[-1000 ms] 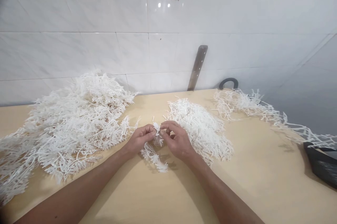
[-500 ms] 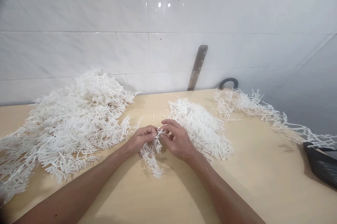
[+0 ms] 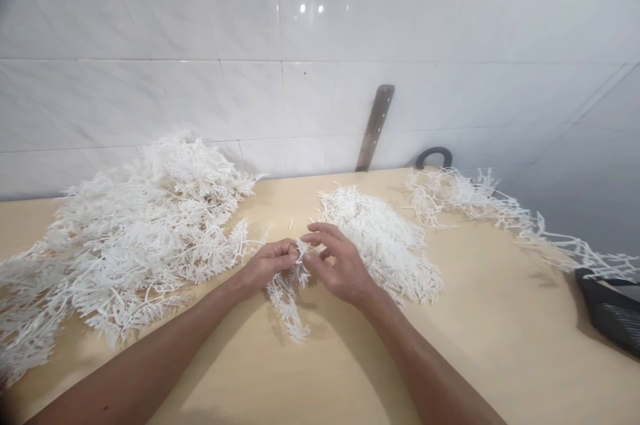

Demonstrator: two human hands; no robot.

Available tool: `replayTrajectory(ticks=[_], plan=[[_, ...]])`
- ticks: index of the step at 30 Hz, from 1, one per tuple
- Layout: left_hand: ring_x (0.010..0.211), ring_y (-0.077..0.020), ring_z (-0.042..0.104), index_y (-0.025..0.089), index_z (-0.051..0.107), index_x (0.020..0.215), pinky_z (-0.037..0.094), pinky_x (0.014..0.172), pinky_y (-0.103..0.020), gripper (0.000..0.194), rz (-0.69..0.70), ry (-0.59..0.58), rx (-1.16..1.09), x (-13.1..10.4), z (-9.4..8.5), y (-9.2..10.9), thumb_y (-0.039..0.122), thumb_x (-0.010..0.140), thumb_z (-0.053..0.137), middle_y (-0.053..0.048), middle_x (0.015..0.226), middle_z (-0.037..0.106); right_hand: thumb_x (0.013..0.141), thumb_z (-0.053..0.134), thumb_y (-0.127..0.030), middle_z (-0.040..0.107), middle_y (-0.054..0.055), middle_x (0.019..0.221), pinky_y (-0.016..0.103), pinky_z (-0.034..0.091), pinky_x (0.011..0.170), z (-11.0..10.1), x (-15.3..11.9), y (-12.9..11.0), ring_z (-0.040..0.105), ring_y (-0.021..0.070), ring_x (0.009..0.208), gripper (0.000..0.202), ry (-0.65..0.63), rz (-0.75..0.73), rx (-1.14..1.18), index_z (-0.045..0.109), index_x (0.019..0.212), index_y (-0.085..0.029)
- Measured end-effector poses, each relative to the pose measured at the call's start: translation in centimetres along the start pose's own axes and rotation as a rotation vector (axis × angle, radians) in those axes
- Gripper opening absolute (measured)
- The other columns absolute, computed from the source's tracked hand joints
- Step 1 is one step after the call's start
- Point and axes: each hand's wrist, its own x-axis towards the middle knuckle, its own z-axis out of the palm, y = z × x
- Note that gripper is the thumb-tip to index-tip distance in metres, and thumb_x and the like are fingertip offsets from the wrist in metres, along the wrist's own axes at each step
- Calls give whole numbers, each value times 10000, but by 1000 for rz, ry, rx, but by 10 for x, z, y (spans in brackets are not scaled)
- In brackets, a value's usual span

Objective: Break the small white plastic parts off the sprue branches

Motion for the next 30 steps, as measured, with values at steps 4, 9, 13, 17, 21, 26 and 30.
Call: replayTrajectory(ticks=[4,9,13,17,21,26,30], plan=[[543,-99,426,175,500,681,341,545,-247,439,-20,-4,-16,0,0,0,540,720,740,21,622,473,907,599,-357,656,129,1162,343,593,697,2,1,1,645,244,1011,177,-33,20,-4,705,918,-216],[549,-89,424,165,519,706,335,542,-235,452,-5,30,-24,-1,0,0,569,741,720,22,638,478,906,599,-347,676,109,1104,319,578,682,2,1,0,647,232,988,163,-9,51,-14,689,871,-216],[555,-90,453,164,526,722,366,542,-232,452,-5,34,36,-2,1,1,574,755,714,24,641,494,892,611,-331,680,83,1028,293,565,654,4,1,-4,647,208,921,131,-32,86,45,683,899,-222],[558,-83,471,156,564,788,381,544,-224,410,33,74,82,-1,0,-3,528,759,736,19,669,526,880,617,-348,678,60,922,276,548,597,7,1,-4,635,183,801,143,-34,132,62,690,887,-225],[598,-85,505,148,598,821,398,558,-217,375,115,154,102,3,-2,-9,461,727,783,-2,732,581,895,601,-384,685,77,971,285,556,608,6,1,1,642,196,830,189,-38,167,88,702,916,-225],[538,-82,492,161,559,757,393,520,-220,378,133,224,94,5,0,-11,435,694,813,21,644,562,900,600,-445,681,81,986,290,565,654,5,0,3,640,208,886,247,-59,196,118,698,899,-218],[536,-76,479,156,575,776,382,513,-211,349,138,230,150,4,1,-11,405,706,809,22,641,569,876,633,-417,680,84,987,278,552,638,7,0,1,634,206,890,224,-25,196,61,657,804,-206]])
